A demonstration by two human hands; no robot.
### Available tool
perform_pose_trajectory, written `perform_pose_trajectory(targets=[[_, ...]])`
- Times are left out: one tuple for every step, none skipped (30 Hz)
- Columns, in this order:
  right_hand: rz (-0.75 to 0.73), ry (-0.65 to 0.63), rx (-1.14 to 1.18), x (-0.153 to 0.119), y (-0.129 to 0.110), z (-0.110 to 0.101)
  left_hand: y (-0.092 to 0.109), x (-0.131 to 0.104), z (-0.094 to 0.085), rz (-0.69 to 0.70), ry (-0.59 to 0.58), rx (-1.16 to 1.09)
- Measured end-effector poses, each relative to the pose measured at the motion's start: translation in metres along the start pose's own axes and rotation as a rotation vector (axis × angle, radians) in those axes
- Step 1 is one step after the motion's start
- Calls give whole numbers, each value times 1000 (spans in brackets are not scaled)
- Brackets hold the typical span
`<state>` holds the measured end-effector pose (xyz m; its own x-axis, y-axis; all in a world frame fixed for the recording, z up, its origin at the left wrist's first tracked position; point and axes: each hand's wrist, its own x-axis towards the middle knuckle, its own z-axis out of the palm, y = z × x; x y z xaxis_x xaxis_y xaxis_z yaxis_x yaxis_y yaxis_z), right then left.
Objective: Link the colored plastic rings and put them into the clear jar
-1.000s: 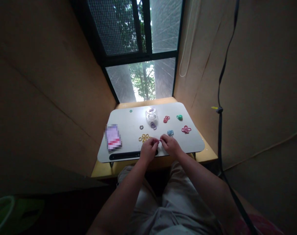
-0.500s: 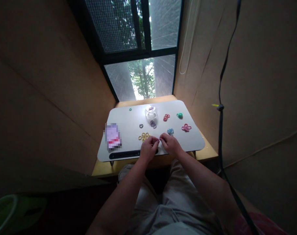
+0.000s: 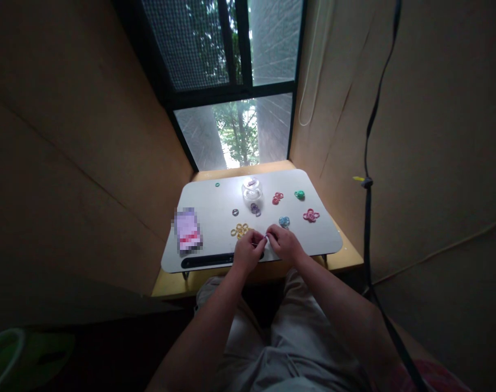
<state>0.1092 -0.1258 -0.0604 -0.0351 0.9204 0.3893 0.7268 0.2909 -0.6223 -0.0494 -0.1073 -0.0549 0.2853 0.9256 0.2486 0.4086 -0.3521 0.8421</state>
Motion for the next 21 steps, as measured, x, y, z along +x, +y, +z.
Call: perform_pose_trajectory(targets=[[1, -3, -2, 0, 0, 0, 0, 0, 0, 0, 2, 7], [3, -5, -3, 0, 0, 0, 1, 0, 0, 3, 4, 14], [3, -4, -2, 0, 0, 0, 1, -1, 0, 8, 6, 19], [3, -3, 0, 0, 0, 0, 1, -1, 0, 12, 7, 21], [2, -2, 3, 0, 0, 0, 1, -1, -1, 16, 7, 20], [1, -2, 5, 0, 0, 0, 1, -1, -1, 19, 6, 17], [1, -3, 7, 0, -1, 0, 1, -1, -1, 21, 6, 15], [1, -3, 7, 0, -1, 0, 1, -1, -1, 20, 7, 18], [0, -4, 4, 0, -1, -1, 1, -1, -1, 18, 9, 23], [0, -6, -1, 0, -2, -1, 1, -1, -1, 15, 11, 31], [0, -6, -7, 0, -3, -1, 0, -1, -1, 12, 14, 40], [-1, -7, -13, 0, -3, -2, 0, 0, -1, 10, 16, 49], [-2, -6, -17, 0, -4, -2, 0, 0, -1, 9, 17, 58], [-5, -7, -19, 0, -5, -3, 0, 0, 0, 8, 17, 66], [-7, -7, -19, 0, -5, -3, 1, 0, 0, 5, 17, 74], [-10, -9, -18, 0, -5, -3, 1, 0, 0, 1, 17, 83], [-11, -12, -15, 0, -5, -4, 1, 0, 0, -4, 14, 92], [-11, -14, -14, 0, -5, -4, 2, 0, 1, -7, 10, 101], [-11, -17, -14, 0, -5, -4, 3, 0, 1, -10, 6, 111], [-11, -20, -16, 0, -5, -4, 3, 0, 1, -12, 2, 121], [-13, -21, -19, 0, -4, -4, 4, 1, 1, -15, -2, 130]])
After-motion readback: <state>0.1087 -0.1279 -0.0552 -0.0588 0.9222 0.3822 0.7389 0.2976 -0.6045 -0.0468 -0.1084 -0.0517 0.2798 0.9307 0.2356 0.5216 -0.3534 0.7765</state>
